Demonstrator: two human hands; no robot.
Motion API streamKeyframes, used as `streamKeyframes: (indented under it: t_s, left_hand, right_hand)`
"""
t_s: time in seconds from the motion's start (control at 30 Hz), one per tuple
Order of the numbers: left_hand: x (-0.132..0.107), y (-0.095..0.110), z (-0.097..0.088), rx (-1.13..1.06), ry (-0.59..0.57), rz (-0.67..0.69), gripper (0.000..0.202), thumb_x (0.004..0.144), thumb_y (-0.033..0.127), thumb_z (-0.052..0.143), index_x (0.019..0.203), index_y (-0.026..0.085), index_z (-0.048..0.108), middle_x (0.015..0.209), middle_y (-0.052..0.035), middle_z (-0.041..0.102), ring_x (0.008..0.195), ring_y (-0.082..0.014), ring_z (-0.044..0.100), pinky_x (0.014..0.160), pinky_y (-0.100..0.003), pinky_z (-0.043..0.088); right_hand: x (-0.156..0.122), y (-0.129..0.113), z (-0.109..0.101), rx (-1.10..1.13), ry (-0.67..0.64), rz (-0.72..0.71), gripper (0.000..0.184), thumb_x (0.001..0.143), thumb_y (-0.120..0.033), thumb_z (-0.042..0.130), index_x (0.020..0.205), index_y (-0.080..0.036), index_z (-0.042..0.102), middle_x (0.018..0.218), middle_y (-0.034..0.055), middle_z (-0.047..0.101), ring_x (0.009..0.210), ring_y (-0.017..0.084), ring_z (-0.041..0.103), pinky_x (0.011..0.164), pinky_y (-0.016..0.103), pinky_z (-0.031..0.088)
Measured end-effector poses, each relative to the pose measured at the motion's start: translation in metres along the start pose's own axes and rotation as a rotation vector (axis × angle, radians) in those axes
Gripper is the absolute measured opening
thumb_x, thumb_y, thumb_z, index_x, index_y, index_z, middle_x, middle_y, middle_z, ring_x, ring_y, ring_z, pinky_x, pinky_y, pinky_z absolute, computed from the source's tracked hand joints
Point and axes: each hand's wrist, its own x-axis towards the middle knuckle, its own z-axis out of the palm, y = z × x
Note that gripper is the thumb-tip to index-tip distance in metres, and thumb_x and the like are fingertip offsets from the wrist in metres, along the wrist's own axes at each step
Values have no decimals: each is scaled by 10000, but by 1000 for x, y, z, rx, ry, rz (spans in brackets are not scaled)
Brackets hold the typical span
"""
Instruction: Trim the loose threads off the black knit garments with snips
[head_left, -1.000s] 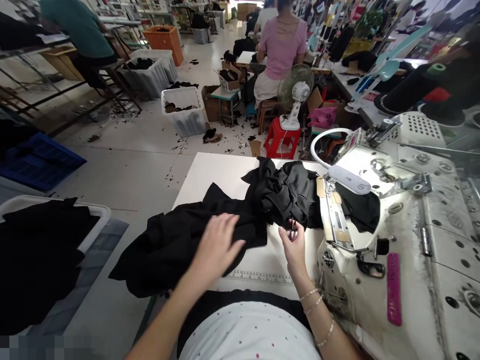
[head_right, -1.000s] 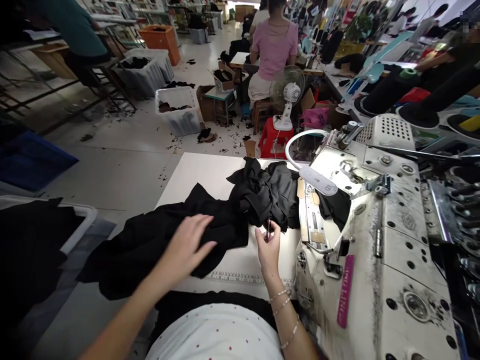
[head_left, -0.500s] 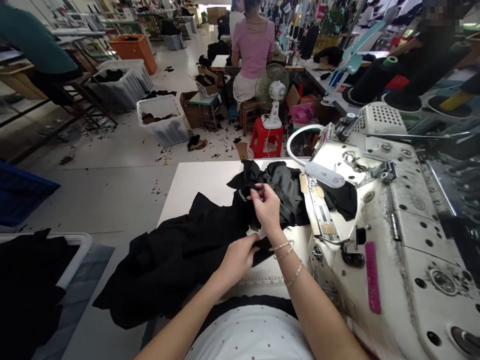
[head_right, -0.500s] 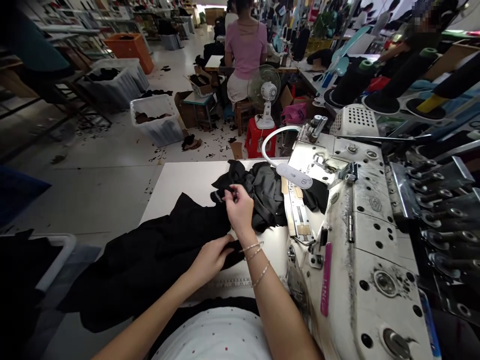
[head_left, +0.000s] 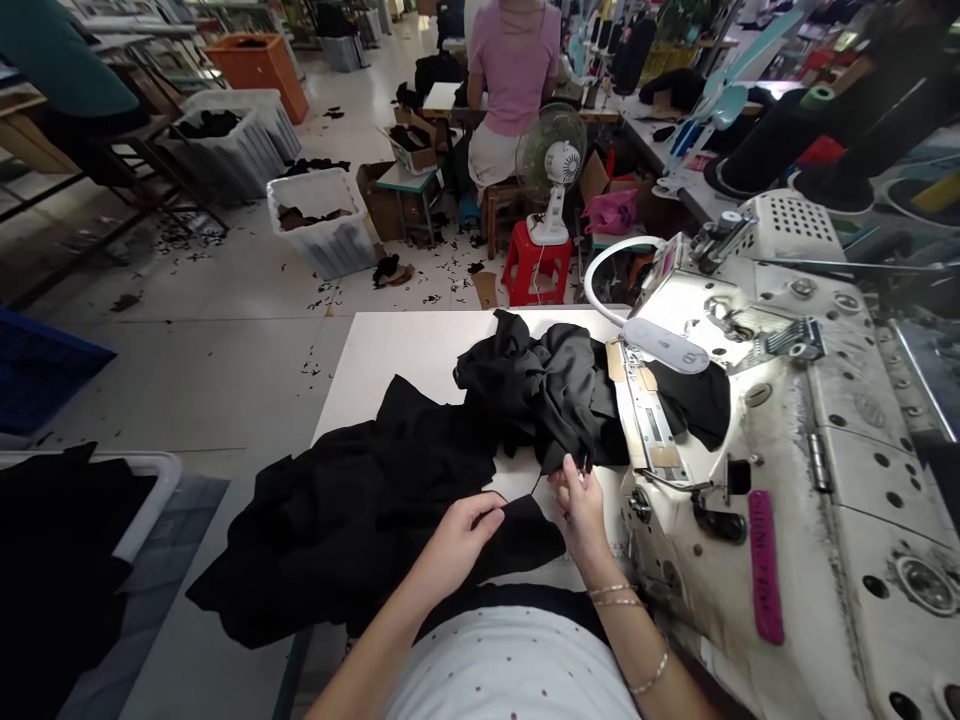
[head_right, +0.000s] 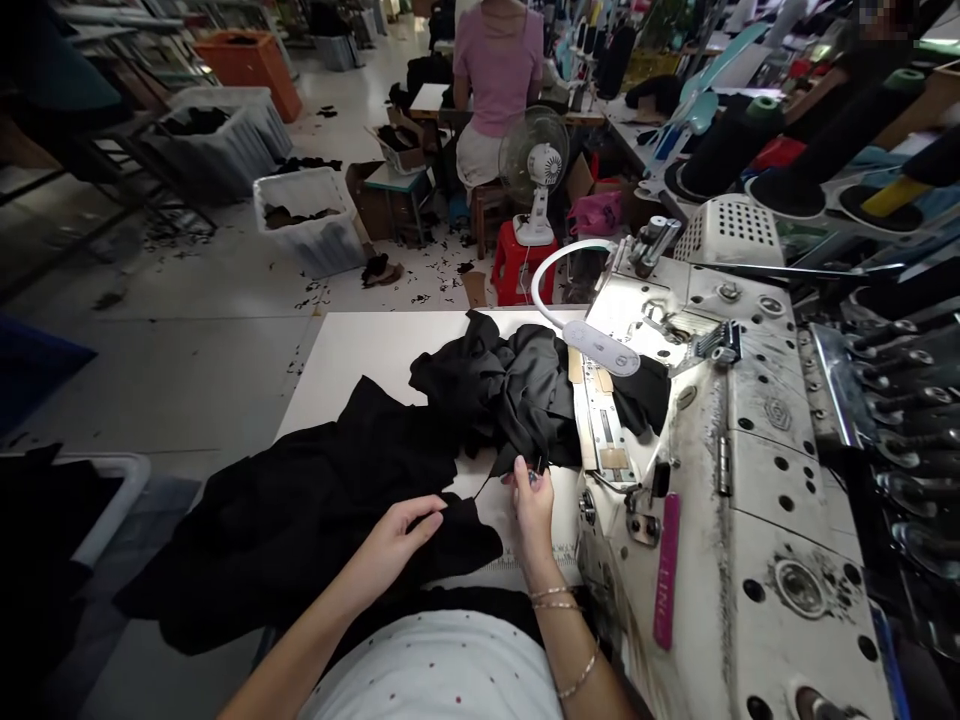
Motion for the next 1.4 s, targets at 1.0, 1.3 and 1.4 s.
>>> streamKeyframes:
  t_s: [1.0,1.3,1.4]
  left_hand:
    - [-33,34,-40,-282,8,79,400,625,436,717,712,175,427,648,46,465,580,-65,426,489,-131,355]
    - [-30,101,-73,-278,38,186,275,730,407,630,760,194,458,619,55,470,493,-43,418,439,-109,340]
    - [-29,94,-73,-368,52,225,259,724,384,641,810,200,481,673,42,481,523,-48,437,464,-117,356]
  right_hand:
    - [27,-43,18,-819,-102,-513,187,690,-121,495,818,-151,629,693,97,593,628,240,555,541,314,377]
    - [41,-167,61,-241,157,-1019,256,702,-51,383,797,-160,594,712,9,569,708,147,553,661,268,437]
    - [12,-199,63,-178,103,-1117,273,722,-42,383,837,-177,591,745,-1,562,717,134,546,672,267,440]
